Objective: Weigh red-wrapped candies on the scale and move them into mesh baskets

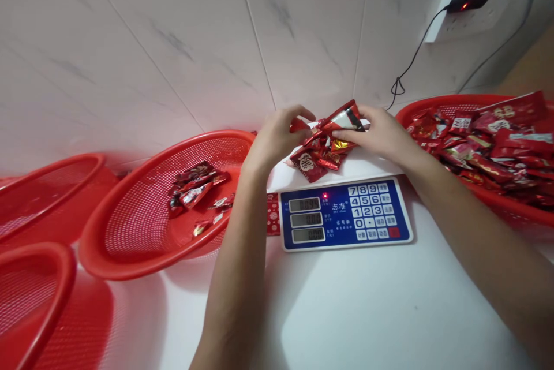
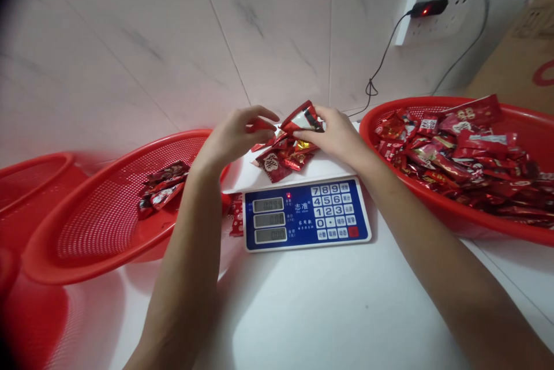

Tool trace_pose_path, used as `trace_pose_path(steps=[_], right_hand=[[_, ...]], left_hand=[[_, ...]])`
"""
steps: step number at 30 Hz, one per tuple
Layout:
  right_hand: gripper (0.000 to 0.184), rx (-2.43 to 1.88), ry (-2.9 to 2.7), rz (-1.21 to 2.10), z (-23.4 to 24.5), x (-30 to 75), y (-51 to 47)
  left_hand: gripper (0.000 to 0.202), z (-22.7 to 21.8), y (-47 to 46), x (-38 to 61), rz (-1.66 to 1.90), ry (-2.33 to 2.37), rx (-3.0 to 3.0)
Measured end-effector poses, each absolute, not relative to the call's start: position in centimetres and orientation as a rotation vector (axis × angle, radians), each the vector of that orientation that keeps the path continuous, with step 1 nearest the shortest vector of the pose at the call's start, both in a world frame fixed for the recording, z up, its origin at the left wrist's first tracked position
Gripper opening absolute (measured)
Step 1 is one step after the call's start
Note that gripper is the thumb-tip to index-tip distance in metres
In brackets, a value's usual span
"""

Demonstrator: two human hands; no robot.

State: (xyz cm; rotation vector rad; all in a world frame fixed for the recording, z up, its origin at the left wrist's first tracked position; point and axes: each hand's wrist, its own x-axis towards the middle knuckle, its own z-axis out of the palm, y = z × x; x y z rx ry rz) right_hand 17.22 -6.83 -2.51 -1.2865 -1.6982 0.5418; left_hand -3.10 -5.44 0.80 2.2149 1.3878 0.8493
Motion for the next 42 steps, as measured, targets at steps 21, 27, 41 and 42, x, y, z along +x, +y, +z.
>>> trace_pose_path(steps=[21, 27, 41, 42], right_hand=[[0.026, -1.232, -1.682, 0.408, -2.7, 17.2, -6.7], [0.027, -1.217, -1.732, 0.391, -3.5, 16.6, -6.5], [0.020, -1.210, -1.751, 0.350, -2.6, 16.4, -7.1], [0.020, -1.206, -1.756, 0.341, -2.4, 16.5, -7.3]], left_hand=[[0.015, 1.1, -5.7, -2.7, 1.087, 0.978, 2.035], [0.015, 0.6, -5.4, -2.3, 0.947, 0.964, 2.106], [0.013, 0.8, -5.6, -1.9, 1.007, 0.937, 2.142], [0.014, 0.9, -5.8, -1.9, 1.020, 0.929, 2.141]])
